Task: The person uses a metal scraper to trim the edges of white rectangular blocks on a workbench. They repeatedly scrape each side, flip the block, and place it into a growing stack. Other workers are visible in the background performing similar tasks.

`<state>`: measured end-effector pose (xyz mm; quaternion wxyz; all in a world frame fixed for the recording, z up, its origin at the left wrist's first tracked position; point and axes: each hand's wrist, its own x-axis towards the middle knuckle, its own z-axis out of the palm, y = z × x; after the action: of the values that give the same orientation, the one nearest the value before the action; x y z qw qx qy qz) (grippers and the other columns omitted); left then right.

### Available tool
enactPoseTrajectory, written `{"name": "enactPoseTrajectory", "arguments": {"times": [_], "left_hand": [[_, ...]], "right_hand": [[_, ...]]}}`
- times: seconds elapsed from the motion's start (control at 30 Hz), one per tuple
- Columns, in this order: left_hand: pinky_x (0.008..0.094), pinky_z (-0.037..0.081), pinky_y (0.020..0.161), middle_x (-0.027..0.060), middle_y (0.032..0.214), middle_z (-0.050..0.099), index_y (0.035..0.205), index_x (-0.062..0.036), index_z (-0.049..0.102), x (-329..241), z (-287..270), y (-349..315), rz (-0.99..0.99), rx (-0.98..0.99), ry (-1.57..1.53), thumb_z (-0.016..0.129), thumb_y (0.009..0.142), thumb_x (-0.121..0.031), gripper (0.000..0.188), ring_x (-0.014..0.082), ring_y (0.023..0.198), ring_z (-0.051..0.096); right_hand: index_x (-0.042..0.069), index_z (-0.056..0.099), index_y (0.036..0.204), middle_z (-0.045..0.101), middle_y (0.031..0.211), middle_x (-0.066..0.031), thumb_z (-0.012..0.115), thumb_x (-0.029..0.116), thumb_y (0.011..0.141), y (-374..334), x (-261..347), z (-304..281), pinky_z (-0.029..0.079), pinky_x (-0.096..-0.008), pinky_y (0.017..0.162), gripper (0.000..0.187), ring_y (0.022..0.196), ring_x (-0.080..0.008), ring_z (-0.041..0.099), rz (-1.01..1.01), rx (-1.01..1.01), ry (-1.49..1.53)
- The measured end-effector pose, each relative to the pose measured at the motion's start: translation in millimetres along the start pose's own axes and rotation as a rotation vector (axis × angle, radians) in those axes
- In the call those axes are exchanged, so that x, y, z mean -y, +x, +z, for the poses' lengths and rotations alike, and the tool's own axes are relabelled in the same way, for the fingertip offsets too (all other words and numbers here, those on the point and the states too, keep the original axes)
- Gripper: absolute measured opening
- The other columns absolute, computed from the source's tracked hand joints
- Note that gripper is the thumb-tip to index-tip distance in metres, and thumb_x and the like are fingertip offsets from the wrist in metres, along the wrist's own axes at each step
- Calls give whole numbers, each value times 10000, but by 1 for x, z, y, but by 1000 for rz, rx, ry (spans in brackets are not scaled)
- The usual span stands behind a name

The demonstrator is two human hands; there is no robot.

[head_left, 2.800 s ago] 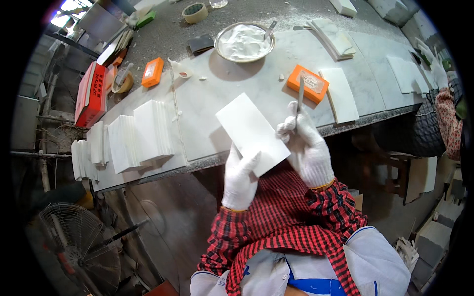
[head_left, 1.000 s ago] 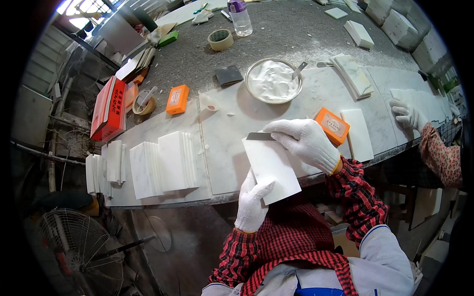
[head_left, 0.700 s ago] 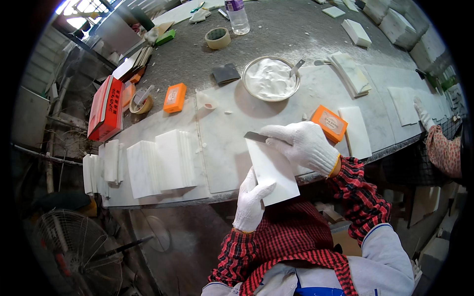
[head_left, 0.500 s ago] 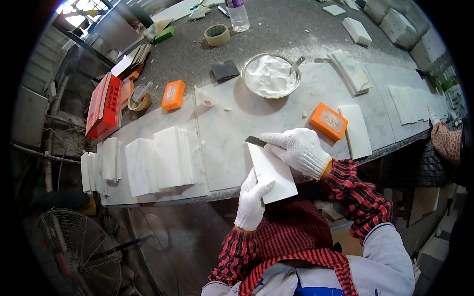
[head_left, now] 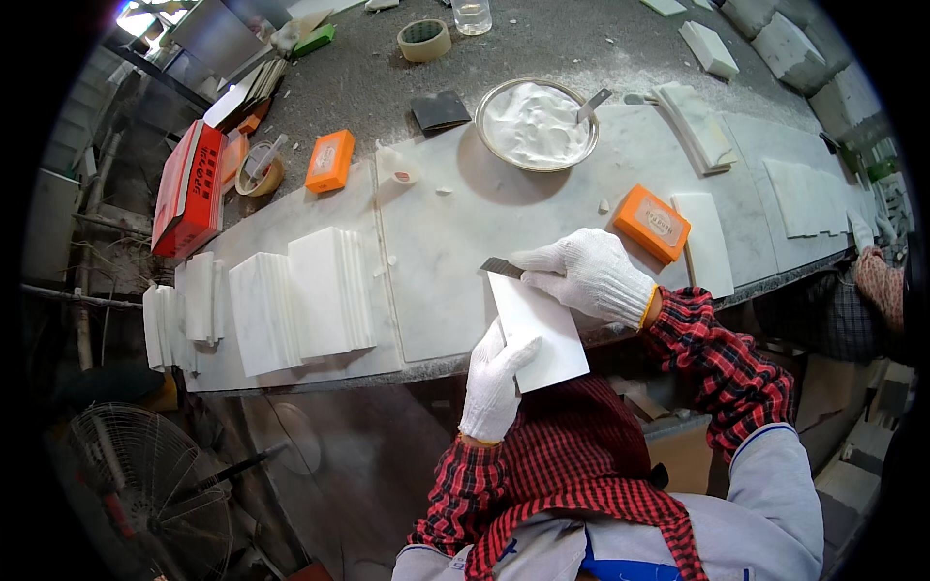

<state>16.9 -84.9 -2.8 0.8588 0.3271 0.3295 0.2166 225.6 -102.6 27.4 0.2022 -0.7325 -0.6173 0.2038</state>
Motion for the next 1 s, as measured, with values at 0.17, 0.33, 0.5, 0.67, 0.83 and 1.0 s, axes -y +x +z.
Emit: {"name": "enactPoseTrajectory", "arguments": {"times": [0.17, 0.33, 0.5, 0.67, 0.83, 1.0], "left_hand": [[302, 547, 942, 120, 1245, 672, 1411, 69, 539, 0, -1, 0, -9, -3, -26, 598, 979, -94, 465, 164, 1085, 680], [304, 551, 943, 119, 1247, 673, 1409, 69, 541, 2, -4, 1, -10, 12, -38, 590, 978, -79, 458, 164, 1084, 681], [313, 554, 952, 127, 1269, 673, 1419, 68, 537, -6, -3, 0, -40, 24, -85, 586, 973, -76, 472, 168, 1118, 675], [319, 552, 969, 141, 1310, 657, 1446, 66, 513, -6, -7, 1, -41, 39, -109, 588, 966, -92, 511, 181, 1139, 672], [338, 555, 980, 146, 1319, 641, 1483, 64, 468, -1, -6, 0, -2, 26, -61, 582, 956, -103, 564, 202, 1153, 667], [321, 532, 1002, 141, 1326, 641, 1480, 69, 470, 5, -2, -4, 51, -24, -6, 590, 951, -85, 564, 183, 1179, 648]], "right_hand": [[258, 796, 1204, 760, 901, -149, 680, 300, 928, 0, 2, -4, 594, -447, 764, 302, 840, -372, 732, -21, 45, 39], [170, 785, 1240, 791, 973, -138, 680, 214, 957, 2, -2, -21, 583, -410, 768, 305, 842, -318, 757, -152, 140, 261], [-10, 745, 1259, 777, 1023, -16, 657, 201, 1029, -9, -23, -14, 527, -285, 713, 324, 823, -107, 660, 187, 25, 914], [0, 748, 1256, 775, 1012, -34, 699, 214, 1004, -16, -1, -21, 524, -243, 748, 335, 847, -83, 647, 315, 30, 870], [-5, 736, 1259, 799, 1098, -132, 705, 208, 979, -18, -14, -15, 553, -298, 914, 353, 980, -147, 719, 166, -37, 710], [22, 739, 1279, 801, 1083, -113, 704, 199, 984, -34, -6, -32, 560, -294, 902, 346, 981, -149, 724, 375, 65, 729]]}}
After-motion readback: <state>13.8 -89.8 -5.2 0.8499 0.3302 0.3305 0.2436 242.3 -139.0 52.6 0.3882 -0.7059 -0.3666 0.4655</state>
